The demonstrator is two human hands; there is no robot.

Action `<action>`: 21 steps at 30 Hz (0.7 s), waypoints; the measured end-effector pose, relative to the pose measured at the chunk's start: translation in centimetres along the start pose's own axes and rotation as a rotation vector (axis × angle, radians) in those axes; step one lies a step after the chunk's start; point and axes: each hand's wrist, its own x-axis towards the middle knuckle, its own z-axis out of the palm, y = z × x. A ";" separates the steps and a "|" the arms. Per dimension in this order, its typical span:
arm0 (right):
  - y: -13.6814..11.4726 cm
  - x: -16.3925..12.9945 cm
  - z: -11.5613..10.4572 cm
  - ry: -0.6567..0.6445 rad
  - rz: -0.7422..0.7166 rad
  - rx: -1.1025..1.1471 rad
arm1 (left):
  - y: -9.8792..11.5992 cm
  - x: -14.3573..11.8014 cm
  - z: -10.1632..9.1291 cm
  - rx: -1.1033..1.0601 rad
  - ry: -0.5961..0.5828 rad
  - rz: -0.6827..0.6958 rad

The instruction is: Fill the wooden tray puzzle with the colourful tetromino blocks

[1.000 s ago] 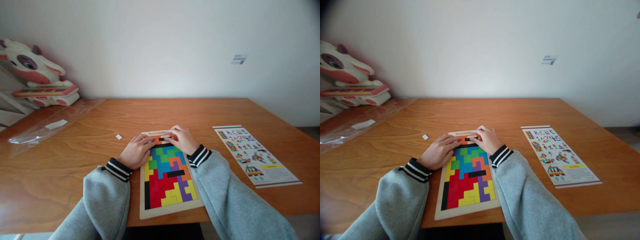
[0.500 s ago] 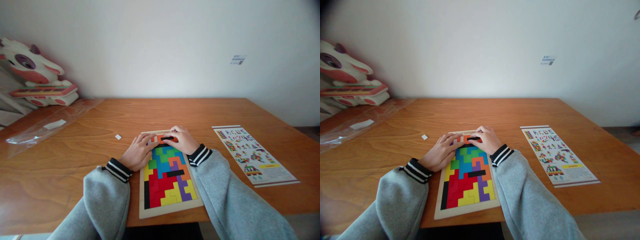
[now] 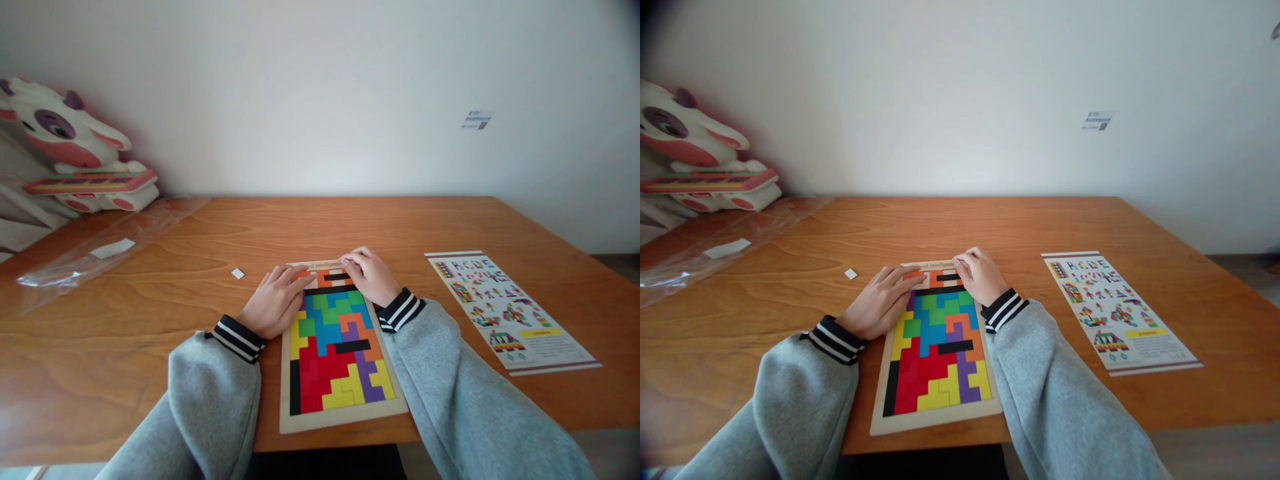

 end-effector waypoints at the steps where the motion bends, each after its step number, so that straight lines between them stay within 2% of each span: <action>1: 0.1 0.0 0.0 0.003 0.013 -0.007 | -0.1 0.0 -0.1 0.007 0.022 -0.019; 6: 0.5 -0.2 0.2 0.011 0.042 -0.036 | -1.0 0.0 -0.5 0.095 0.128 -0.131; 10: 0.6 -0.3 0.4 0.011 0.052 -0.043 | -2.0 -0.3 -1.0 0.204 0.169 -0.183; 16: 0.6 -0.4 0.4 0.004 0.041 -0.061 | -4.6 -1.8 -2.6 0.360 0.226 -0.312; 18: 0.6 -0.4 0.4 0.006 0.042 -0.065 | -5.7 -2.8 -3.4 0.379 0.223 -0.356; 21: 0.6 -0.4 0.4 0.010 0.049 -0.063 | -7.3 -4.5 -4.3 0.369 0.146 -0.400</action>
